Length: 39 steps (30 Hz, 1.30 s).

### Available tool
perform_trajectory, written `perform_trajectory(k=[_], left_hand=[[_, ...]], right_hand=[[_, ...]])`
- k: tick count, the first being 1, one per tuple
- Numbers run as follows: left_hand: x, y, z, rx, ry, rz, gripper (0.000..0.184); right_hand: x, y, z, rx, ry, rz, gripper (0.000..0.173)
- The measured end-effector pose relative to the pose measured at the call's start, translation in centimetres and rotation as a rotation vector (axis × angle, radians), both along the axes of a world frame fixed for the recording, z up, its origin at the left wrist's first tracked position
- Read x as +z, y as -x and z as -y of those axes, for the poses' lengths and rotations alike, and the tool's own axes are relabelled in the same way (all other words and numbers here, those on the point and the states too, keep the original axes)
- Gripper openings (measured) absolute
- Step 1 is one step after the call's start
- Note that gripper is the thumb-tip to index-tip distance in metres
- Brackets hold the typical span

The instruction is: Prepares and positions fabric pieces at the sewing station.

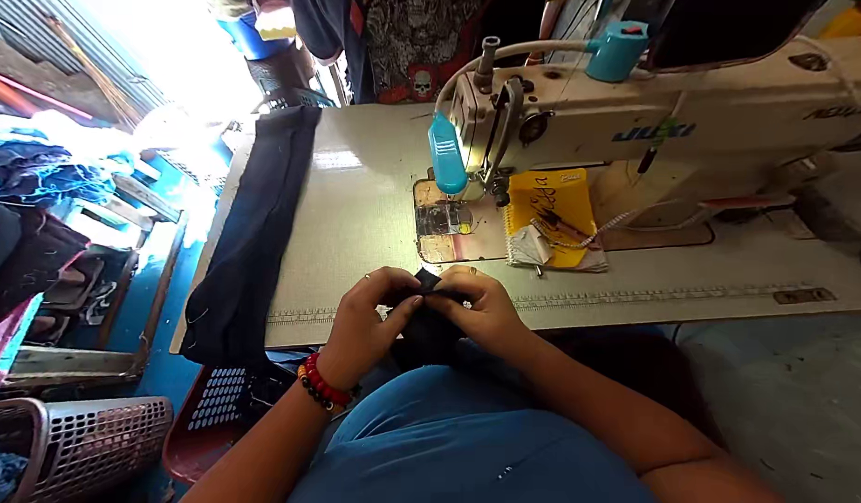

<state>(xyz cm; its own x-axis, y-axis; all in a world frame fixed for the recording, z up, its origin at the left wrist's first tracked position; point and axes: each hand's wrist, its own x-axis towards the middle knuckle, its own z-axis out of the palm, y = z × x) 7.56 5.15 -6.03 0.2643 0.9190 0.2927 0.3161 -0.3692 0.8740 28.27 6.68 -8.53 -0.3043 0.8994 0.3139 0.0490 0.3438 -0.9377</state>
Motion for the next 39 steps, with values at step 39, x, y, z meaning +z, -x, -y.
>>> perform_trajectory(k=[39], left_hand=[[2.3, 1.5, 0.2, -0.127, -0.036, -0.056, 0.011]], right_hand=[[-2.7, -1.9, 4.8, -0.007, 0.014, 0.015, 0.023]])
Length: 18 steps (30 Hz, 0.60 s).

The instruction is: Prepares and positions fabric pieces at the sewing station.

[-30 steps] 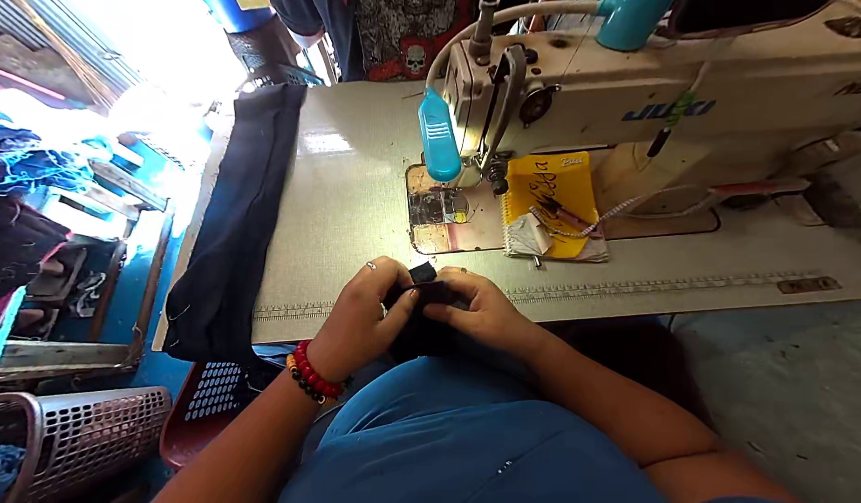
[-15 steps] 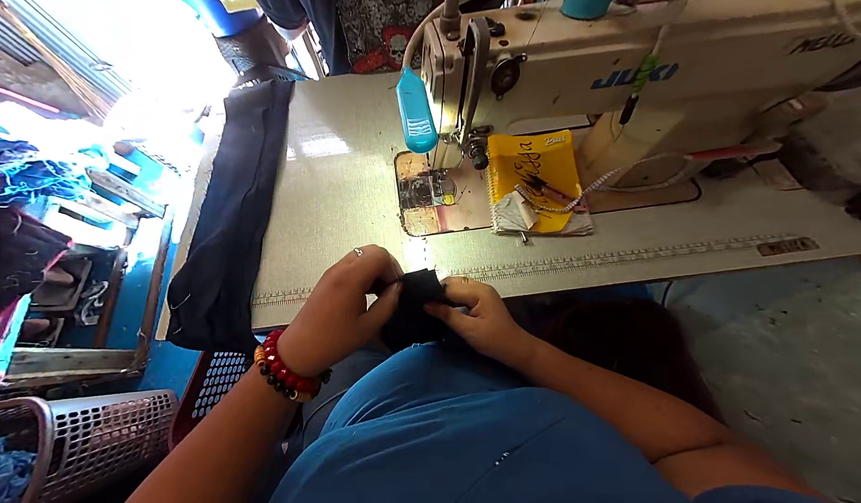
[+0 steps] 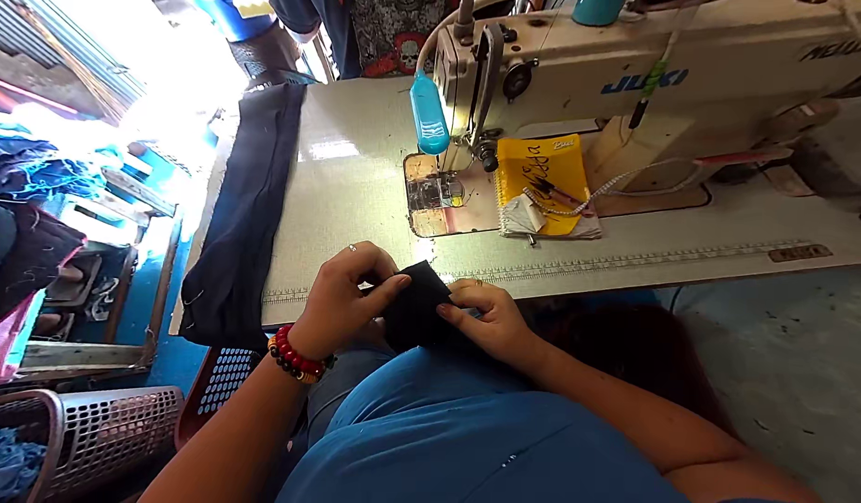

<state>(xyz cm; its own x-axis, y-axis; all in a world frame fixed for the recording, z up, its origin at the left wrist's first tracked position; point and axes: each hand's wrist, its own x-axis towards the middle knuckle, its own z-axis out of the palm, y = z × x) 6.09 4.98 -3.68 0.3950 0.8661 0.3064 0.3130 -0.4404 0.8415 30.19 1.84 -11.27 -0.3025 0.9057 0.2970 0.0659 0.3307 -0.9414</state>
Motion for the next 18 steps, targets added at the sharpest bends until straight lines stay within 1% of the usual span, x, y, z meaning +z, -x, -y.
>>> perform_trajectory(k=[2, 4, 7, 9, 14, 18], left_hand=[[-0.5, -0.4, -0.2, 0.0, 0.002, 0.024, 0.011], [-0.8, -0.9, -0.4, -0.012, -0.008, 0.01, 0.011], [-0.6, -1.5, -0.6, -0.045, -0.055, -0.059, 0.012], [-0.4, -1.7, -0.6, -0.054, -0.092, -0.112, 0.013], [-0.1, -1.8, -0.4, -0.057, -0.148, -0.181, 0.013], [0.0, -2.0, -0.1, -0.051, -0.185, -0.214, 0.013]], right_hand=[[-0.1, 0.0, -0.1, -0.036, 0.053, 0.028, 0.019], [0.0, 0.1, -0.4, -0.069, 0.094, -0.001, 0.016], [0.6, 0.2, -1.1, -0.104, 0.077, -0.043, 0.031], [1.4, 0.2, -1.6, -0.085, 0.06, -0.091, 0.035], [2.5, 0.6, -1.8, 0.004, 0.137, -0.254, 0.023], [2.9, 0.7, -1.6, 0.004, 0.159, -0.265, 0.016]])
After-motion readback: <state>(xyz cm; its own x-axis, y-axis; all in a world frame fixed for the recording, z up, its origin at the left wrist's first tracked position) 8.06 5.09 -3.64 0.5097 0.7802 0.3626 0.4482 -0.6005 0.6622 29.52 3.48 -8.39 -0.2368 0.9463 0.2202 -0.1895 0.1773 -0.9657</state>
